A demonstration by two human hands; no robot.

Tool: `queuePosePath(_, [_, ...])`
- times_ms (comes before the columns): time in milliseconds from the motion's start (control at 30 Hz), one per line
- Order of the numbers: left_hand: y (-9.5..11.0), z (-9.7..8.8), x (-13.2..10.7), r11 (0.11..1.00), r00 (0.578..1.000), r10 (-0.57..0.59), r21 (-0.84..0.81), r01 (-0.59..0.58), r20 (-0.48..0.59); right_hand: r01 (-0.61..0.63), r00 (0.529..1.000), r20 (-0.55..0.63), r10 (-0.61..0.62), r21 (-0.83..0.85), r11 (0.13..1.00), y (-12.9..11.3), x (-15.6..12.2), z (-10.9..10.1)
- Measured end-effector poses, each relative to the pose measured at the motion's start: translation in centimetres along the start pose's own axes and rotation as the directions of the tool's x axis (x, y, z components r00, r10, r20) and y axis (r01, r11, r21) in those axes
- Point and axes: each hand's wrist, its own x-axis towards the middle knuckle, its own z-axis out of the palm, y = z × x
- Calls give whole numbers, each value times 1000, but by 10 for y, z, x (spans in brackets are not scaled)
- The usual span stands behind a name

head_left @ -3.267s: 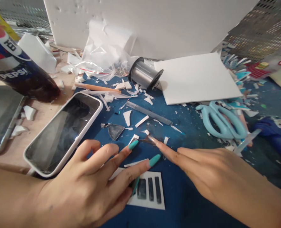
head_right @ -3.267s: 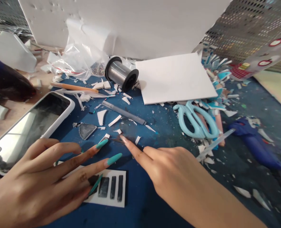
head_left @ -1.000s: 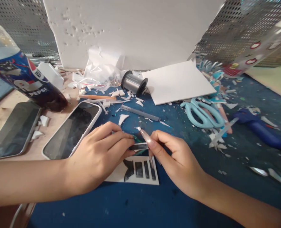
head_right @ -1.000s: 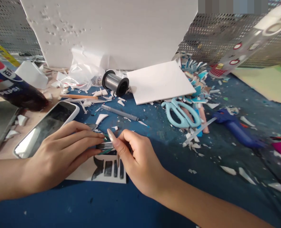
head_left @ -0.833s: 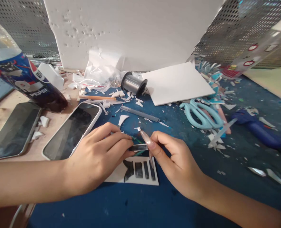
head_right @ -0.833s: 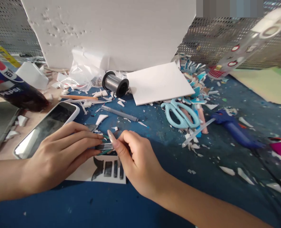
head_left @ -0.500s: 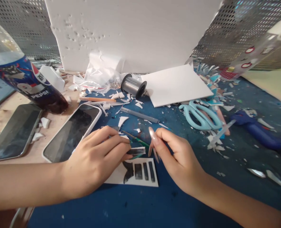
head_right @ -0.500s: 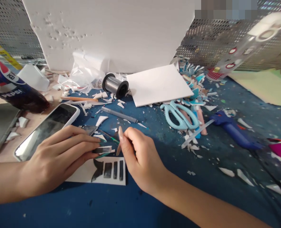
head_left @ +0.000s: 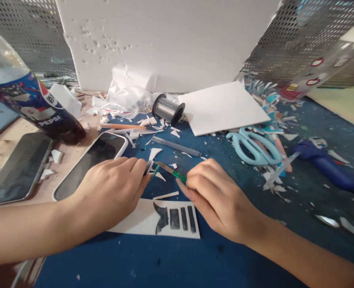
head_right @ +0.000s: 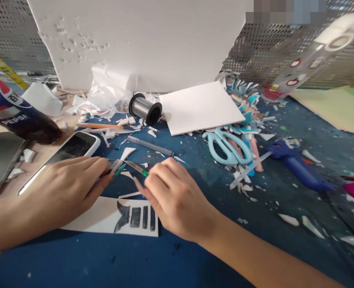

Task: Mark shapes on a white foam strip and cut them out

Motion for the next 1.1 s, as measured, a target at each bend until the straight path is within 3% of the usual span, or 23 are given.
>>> queuePosePath(167, [5, -11, -2, 991, 1000, 24, 135, -21, -17, 92, 985, 133, -107, 114, 989, 3, -9, 10])
queuePosePath(267, [8, -15, -2, 985, 999, 30, 171, -25, -23, 38, 951, 303, -62, 84, 996, 4, -12, 13])
queuePosePath(333, [12, -13, -3, 985, 999, 28, 172, -24, -22, -20, 936, 353, 0, 51, 999, 4, -12, 13])
queuePosePath(600, [12, 2, -8, 993, 999, 40, 115, -39, -5, -114, 964, 213, 159, -206, 972, 14, -11, 13])
queuePosePath(767, [10, 8, -7, 995, 998, 58, 79, -60, 26, -102, 986, 103, 133, -259, 960, 24, -4, 4])
queuePosePath(867, [10, 7, -7, 993, 998, 56, 101, -58, 18, -55, 998, -6, 55, -151, 987, 20, -1, 2])
queuePosePath(933, [11, 3, -7, 990, 999, 38, 134, -37, 0, -6, 1000, -8, 6, 10, 1000, 14, -1, 3])
queuePosePath(1100, [13, -8, -7, 980, 1000, -16, 196, 21, -27, -9, 955, 286, -75, 280, 960, -1, 2, 8])
